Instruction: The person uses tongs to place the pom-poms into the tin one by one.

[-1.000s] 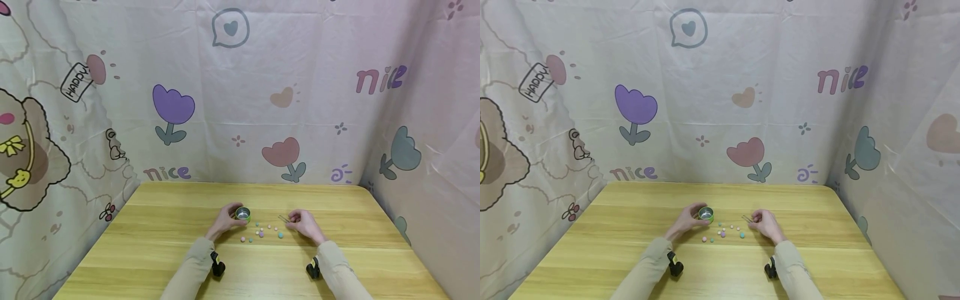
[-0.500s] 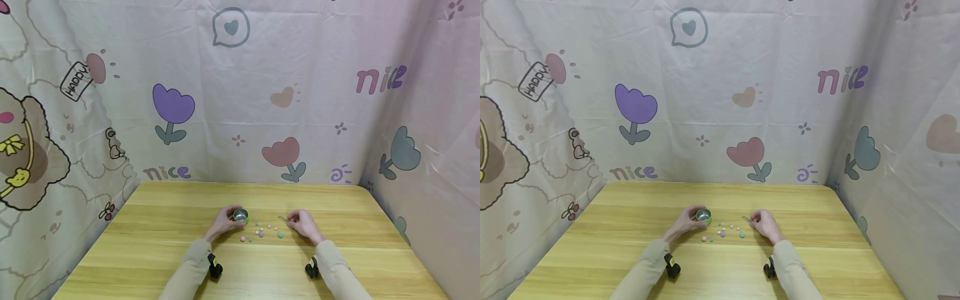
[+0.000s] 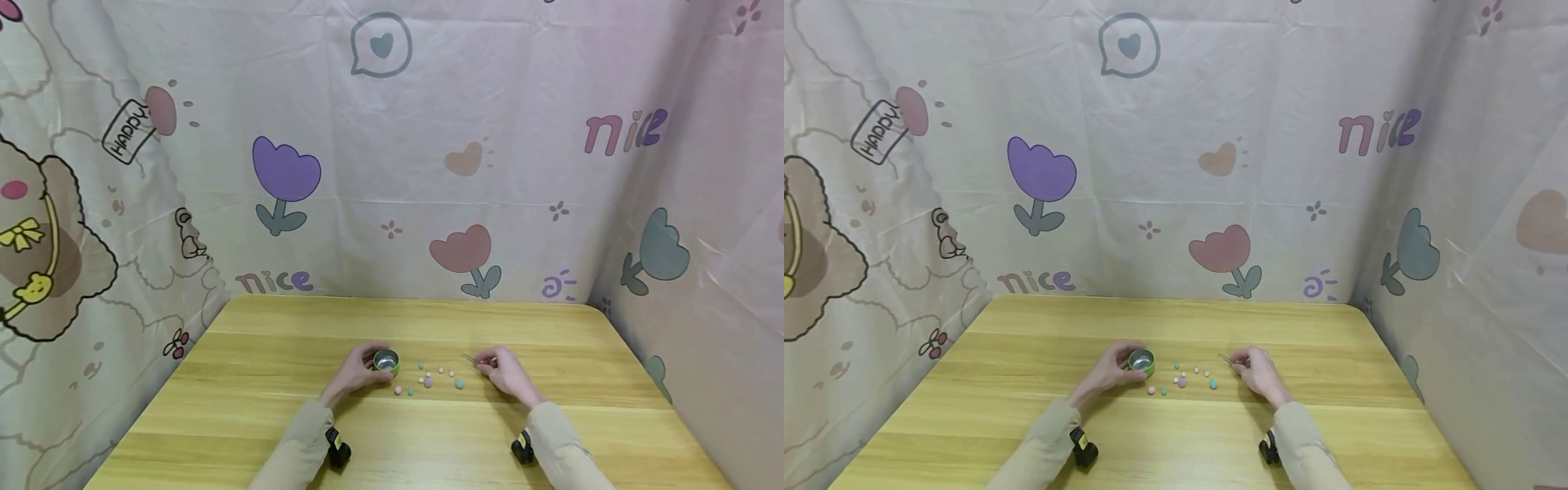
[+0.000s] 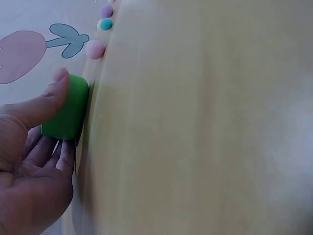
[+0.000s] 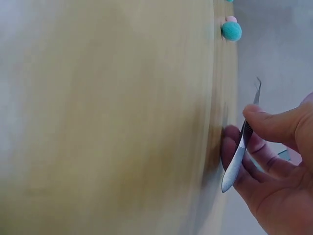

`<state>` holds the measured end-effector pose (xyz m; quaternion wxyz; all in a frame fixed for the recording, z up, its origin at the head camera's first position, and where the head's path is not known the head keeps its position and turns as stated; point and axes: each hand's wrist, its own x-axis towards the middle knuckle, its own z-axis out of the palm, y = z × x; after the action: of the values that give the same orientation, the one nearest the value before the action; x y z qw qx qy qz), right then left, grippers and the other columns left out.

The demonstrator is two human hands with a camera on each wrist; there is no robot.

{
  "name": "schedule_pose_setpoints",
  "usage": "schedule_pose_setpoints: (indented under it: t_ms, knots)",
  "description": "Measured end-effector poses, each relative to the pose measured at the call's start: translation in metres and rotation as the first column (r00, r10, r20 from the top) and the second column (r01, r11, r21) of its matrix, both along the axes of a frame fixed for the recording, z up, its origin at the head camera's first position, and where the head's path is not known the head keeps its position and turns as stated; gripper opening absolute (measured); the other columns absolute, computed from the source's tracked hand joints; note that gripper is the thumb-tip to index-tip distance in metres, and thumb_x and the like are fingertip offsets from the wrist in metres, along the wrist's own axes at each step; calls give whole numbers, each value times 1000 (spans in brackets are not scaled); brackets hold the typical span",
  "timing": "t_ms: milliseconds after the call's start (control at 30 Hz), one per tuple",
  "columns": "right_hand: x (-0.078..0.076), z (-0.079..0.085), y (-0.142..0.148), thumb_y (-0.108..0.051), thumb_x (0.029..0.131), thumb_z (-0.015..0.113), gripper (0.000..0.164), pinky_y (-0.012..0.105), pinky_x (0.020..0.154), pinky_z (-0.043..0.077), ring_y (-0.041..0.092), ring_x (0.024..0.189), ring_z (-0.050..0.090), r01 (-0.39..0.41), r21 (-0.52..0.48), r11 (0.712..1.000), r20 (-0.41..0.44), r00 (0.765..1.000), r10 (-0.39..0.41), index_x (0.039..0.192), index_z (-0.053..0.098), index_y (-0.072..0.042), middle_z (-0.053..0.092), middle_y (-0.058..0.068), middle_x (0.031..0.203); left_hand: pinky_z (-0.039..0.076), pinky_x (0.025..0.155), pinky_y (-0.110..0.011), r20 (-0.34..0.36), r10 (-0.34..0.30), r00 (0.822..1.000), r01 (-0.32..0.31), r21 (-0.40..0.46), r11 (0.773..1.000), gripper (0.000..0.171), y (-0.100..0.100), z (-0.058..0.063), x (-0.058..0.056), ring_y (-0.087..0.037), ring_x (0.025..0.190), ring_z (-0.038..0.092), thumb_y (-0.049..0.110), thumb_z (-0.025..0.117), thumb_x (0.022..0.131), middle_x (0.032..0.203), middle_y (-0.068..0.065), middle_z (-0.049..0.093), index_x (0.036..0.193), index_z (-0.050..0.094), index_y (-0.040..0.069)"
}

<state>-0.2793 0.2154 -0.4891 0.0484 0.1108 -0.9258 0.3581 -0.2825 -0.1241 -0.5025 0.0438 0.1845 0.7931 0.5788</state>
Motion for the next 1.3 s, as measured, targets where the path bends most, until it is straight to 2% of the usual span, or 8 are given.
schedule_pose_setpoints:
  t_ms: [133, 300, 433, 833, 1300]
  knots:
    - [4, 3, 3, 3, 86, 70, 11, 18, 66, 47, 10, 75, 55, -49, 31, 998, -23, 998, 50, 95, 76, -1, 69, 5, 86, 41, 116, -56, -3, -8, 1000, 8, -9, 1000, 64, -2, 0, 3, -49, 128, 55, -2, 82, 78, 133, -33, 58, 133, 52, -15]
    - [7, 5, 4, 0, 87, 71, 12, 21, 72, 55, 10, 81, 61, -160, 95, 982, -69, 983, 167, 97, 75, -3, 71, 9, 96, 42, 116, -57, -10, -19, 1000, 19, -2, 1000, 63, -5, -1, 4, -49, 127, 55, -3, 82, 78, 132, -34, 57, 132, 52, -15]
    - [6, 8, 4, -2, 87, 71, 10, 20, 70, 55, 8, 78, 60, -221, 118, 968, -76, 970, 230, 96, 76, -4, 74, 7, 93, 43, 115, -56, -19, -26, 999, 26, -1, 1000, 63, -7, -1, 4, -49, 127, 56, -1, 82, 79, 132, -34, 58, 132, 53, -14]
    - [2, 16, 2, 0, 86, 72, 7, 17, 62, 50, 2, 69, 55, -276, 103, 956, -44, 959, 281, 91, 76, -4, 72, 4, 82, 43, 115, -57, -19, -32, 999, 32, -13, 999, 63, -7, 2, 6, -49, 126, 56, -2, 81, 79, 131, -34, 58, 132, 52, -16]
    - [0, 16, -1, -2, 87, 72, 6, 17, 65, 51, 1, 73, 56, -301, 123, 946, -24, 952, 306, 91, 77, -4, 73, 7, 84, 42, 116, -58, -16, -16, 1000, 15, -24, 1000, 61, -6, 2, 7, -49, 127, 55, 0, 82, 80, 131, -34, 58, 132, 53, -14]
